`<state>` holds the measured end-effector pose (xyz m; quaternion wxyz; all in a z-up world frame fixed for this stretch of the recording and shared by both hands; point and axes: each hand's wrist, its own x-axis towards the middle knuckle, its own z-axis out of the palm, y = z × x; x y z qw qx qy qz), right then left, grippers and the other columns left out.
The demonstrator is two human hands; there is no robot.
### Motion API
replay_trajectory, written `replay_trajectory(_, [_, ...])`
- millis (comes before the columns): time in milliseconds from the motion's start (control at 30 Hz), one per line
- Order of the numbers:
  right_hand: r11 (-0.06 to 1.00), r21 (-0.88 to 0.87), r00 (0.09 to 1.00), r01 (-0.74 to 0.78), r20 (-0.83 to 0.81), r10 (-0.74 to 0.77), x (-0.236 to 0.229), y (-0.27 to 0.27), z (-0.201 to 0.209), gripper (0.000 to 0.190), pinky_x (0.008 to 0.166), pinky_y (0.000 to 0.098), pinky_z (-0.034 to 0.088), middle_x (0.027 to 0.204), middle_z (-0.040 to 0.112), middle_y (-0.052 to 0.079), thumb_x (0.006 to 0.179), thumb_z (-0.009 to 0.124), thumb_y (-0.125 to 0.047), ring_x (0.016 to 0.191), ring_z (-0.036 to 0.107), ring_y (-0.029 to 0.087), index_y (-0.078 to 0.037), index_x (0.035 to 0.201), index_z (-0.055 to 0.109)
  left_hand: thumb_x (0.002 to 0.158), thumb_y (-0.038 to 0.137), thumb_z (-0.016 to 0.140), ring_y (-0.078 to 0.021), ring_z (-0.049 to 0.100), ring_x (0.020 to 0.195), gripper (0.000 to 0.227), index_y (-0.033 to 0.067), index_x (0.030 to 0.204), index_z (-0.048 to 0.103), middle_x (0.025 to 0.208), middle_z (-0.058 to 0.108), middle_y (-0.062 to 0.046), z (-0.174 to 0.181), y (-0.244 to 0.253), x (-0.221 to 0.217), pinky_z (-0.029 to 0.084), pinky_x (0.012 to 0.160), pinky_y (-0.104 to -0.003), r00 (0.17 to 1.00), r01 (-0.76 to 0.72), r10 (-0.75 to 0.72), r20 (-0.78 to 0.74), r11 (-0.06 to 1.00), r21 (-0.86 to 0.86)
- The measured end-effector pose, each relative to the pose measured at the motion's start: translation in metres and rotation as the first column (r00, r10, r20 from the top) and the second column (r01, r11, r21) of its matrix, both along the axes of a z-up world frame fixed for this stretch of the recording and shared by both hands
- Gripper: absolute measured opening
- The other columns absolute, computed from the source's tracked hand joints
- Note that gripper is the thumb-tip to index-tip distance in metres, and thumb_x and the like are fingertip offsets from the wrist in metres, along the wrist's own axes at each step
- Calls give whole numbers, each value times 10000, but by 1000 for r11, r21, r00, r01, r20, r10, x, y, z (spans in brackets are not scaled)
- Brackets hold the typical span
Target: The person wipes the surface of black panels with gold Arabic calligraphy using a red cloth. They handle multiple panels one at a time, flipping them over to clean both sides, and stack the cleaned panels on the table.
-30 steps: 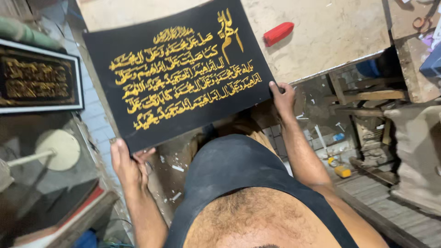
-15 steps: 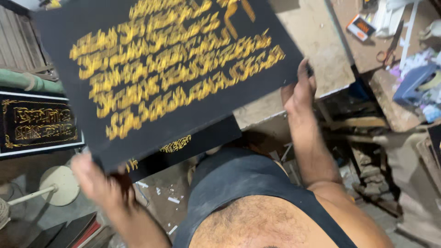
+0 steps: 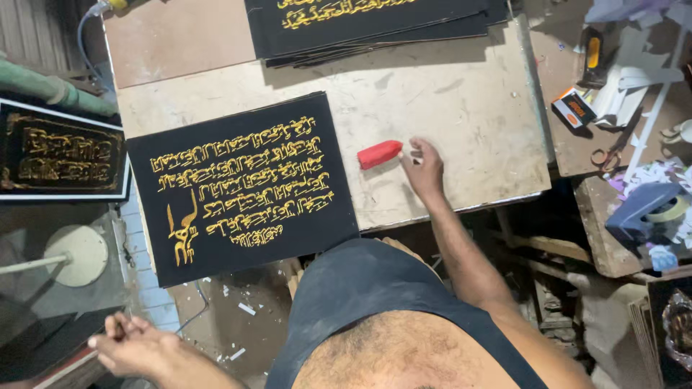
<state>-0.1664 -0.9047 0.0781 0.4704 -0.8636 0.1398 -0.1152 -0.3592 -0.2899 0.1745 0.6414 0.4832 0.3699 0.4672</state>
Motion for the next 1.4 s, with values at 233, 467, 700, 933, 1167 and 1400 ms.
replay_trajectory(233, [622, -672, 887, -402, -116, 447, 2, 25, 33, 779, 1098, 498, 392, 1511, 447, 286, 712, 772, -35, 1360, 432, 409, -111, 1451, 536, 1034, 367, 633, -187, 742, 907, 296, 73, 1066, 637, 1066, 760, -69, -22, 37, -75, 552, 675, -285, 938, -275, 251, -238, 959, -72])
replay_trajectory(467, [671, -550, 859, -498, -203, 471, 30, 28, 29, 606, 942, 495, 482, 1211, 599, 150, 843, 814, -115, 1115, 571, 343, -78, 1387, 550, 1143, 332, 586, -188, 694, 978, 258, 74, 1145, 595, 1149, 705, -68, -21, 12, -15, 546, 780, -288, 933, 193, -208, -294, 978, -79])
replay_trajectory(700, [760, -619, 978, -197, -172, 114, -29, 63, -11, 428, 863, 445, 517, 1095, 556, 199, 768, 848, -132, 1060, 566, 330, -23, 1071, 567, 1079, 204, 721, -246, 658, 932, 215, -9, 1103, 727, 1043, 709, -142, -91, 38, 37, 529, 832, -354, 707, 543, -77, -703, 696, 470])
replay_trajectory(933, [958, -287, 991, -16, -129, -22, -83, 107, 7, 641, 830, 417, 568, 1079, 714, 180, 808, 811, -227, 924, 712, 312, -13, 1346, 536, 1014, 273, 753, -445, 533, 1334, 485, 57, 1426, 617, 1442, 546, -275, -122, 85, 96, 425, 1125, -469, 555, 786, -196, -808, 443, 432])
replay_trajectory(1167, [820, -570, 998, -56, -19, 54, -67, 154, 20, 596, 764, 467, 576, 1011, 765, 193, 965, 859, -356, 887, 746, 381, -56, 1392, 573, 1115, 220, 543, -413, 438, 1474, 456, 151, 1563, 499, 1624, 388, -266, -116, 108, 110, 399, 1187, -436, 420, 899, -478, -771, 333, 283])
replay_trajectory(1400, [856, -514, 964, -62, 190, 184, -41, 350, 23, 169, 542, 358, 520, 757, 678, 54, 1039, 624, -176, 613, 667, 200, -95, 1187, 617, 1169, 247, 499, -389, 429, 1525, 462, 65, 1590, 445, 1657, 365, -240, -138, 114, 110, 406, 1229, -420, 466, 883, -528, -710, 320, 342])
